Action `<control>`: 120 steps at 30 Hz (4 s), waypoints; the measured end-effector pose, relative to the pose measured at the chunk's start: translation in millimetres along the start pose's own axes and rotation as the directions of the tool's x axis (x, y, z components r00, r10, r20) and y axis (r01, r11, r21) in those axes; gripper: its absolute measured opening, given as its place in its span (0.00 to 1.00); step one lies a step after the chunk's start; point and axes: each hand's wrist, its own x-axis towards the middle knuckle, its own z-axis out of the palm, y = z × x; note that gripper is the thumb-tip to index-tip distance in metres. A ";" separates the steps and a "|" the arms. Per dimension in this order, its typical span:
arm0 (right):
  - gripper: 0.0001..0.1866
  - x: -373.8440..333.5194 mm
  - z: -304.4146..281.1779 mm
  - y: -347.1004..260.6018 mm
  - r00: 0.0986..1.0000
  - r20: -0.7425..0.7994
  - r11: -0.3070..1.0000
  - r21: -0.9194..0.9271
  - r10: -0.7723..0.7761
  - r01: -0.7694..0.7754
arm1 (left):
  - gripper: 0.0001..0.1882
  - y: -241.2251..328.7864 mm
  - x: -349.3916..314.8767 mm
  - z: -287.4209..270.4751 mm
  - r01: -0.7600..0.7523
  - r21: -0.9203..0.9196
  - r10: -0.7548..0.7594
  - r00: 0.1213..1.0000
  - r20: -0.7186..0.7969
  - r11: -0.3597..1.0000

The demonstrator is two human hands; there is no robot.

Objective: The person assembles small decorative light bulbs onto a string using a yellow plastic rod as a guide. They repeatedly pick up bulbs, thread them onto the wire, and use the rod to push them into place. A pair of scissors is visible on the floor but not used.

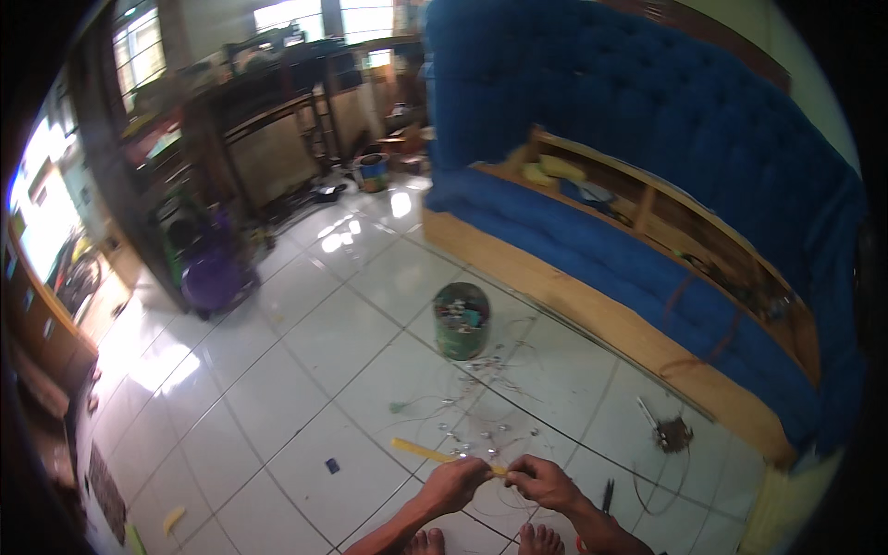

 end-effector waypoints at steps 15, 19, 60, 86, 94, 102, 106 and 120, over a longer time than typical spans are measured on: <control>0.07 12.0 20.3 -1.7 0.775 -0.160 0.703 -0.559 -0.612 0.440 | 0.13 1.3 5.4 17.8 0.322 -0.942 -0.389 0.858 0.334 -0.099; 0.05 9.5 18.3 0.8 0.825 -0.061 0.565 -0.757 -0.562 0.328 | 0.11 14.0 7.7 30.6 0.271 -0.819 -0.465 0.885 0.006 0.506; 0.08 2.6 32.7 -6.2 0.676 -0.169 0.561 -0.716 -0.717 0.416 | 0.10 29.7 2.3 24.8 0.187 -0.402 -0.307 0.916 -0.258 0.896; 0.08 -3.5 30.4 5.3 0.992 -0.124 0.992 0.125 0.015 0.000 | 0.10 23.1 -15.0 23.7 -0.025 -0.095 0.009 0.986 -0.169 0.995; 0.12 -11.7 -26.8 19.1 0.933 0.352 0.879 0.467 -0.079 -0.101 | 0.14 -44.9 -6.4 7.5 0.197 0.111 -0.134 0.898 -0.418 0.974; 0.29 -8.2 -75.7 -8.3 0.748 -0.513 0.606 -0.773 -0.421 -0.188 | 0.08 -60.6 -21.8 -28.5 0.494 -0.350 -0.593 0.753 -0.285 0.796; 0.25 14.2 14.6 -0.4 0.733 0.108 0.365 -0.812 -0.672 0.455 | 0.10 -20.1 -6.7 -11.3 0.496 -0.438 -0.572 0.818 -0.054 0.750; 0.13 34.5 -12.4 62.4 0.921 -0.343 0.741 -0.664 -0.184 -0.099 | 0.15 -147.7 98.5 12.5 0.253 -0.175 -0.276 0.953 -0.122 0.951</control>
